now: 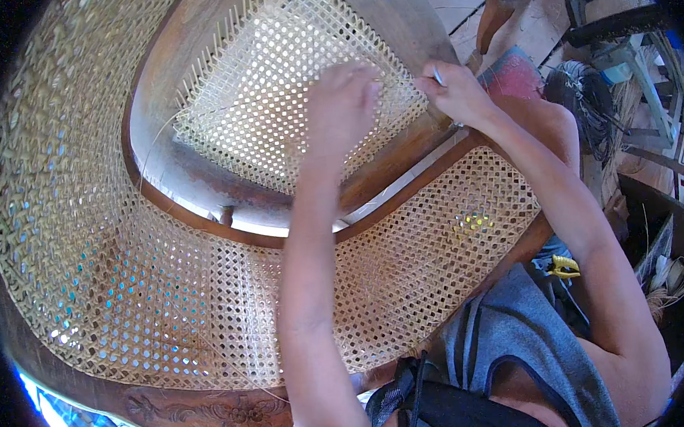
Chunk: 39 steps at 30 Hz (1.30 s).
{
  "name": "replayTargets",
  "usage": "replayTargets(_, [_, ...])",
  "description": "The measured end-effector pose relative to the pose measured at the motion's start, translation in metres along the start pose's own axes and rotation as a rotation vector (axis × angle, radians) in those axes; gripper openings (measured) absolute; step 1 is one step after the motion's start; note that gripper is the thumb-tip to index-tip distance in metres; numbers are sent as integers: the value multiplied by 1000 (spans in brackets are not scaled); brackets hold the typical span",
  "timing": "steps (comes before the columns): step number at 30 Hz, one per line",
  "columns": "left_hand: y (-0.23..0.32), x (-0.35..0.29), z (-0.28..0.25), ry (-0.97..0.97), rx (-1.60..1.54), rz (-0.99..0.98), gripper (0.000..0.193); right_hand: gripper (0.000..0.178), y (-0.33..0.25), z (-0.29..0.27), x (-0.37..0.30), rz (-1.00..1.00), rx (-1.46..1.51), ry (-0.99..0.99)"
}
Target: Thread and weave cane material onto a wooden armchair frame.
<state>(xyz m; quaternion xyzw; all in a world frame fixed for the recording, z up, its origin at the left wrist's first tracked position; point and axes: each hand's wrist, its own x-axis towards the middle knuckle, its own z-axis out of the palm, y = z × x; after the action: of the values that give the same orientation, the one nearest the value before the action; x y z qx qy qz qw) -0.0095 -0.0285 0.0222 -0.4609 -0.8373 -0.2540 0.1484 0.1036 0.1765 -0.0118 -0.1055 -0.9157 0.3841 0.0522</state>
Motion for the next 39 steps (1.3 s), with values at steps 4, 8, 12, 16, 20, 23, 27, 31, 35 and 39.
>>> replayTargets(4, [22, 15, -6, -211, -346, -201, 16, 24, -22, -27, 2, 198, 391, -166])
replayTargets(8, [-4, 19, -9, -46, -508, -365, 14, 41, -38, -22, 18, 557, 1189, 111])
replayTargets(12, [-35, 13, -23, -51, -242, -332, 15, 36, -46, 30, 16, 541, 706, -466])
replayTargets(16, [-29, 19, -28, -185, -105, -370, 16, 31, -61, 50, 25, 236, 534, -382])
replayTargets(20, [-36, 16, -25, -151, -117, -343, 12, 29, -70, 47, 35, 270, 545, -348])
replayTargets(23, [-37, 17, -25, -174, -44, -326, 12, 32, -77, 57, 51, 256, 467, -315])
replayTargets(27, [-35, 20, -24, -172, -34, -250, 10, 33, -75, 66, 55, 215, 415, -187])
replayTargets(31, [-35, 26, -25, -281, 100, -168, 8, 32, -73, 70, 50, 231, 408, -171])
replayTargets(35, [-32, 25, -27, -374, 195, -142, 8, 36, -78, 58, 53, 326, 532, -289])
replayTargets(39, [-27, 18, -25, -319, 112, -127, 8, 44, -78, 49, 55, 232, 291, -324])
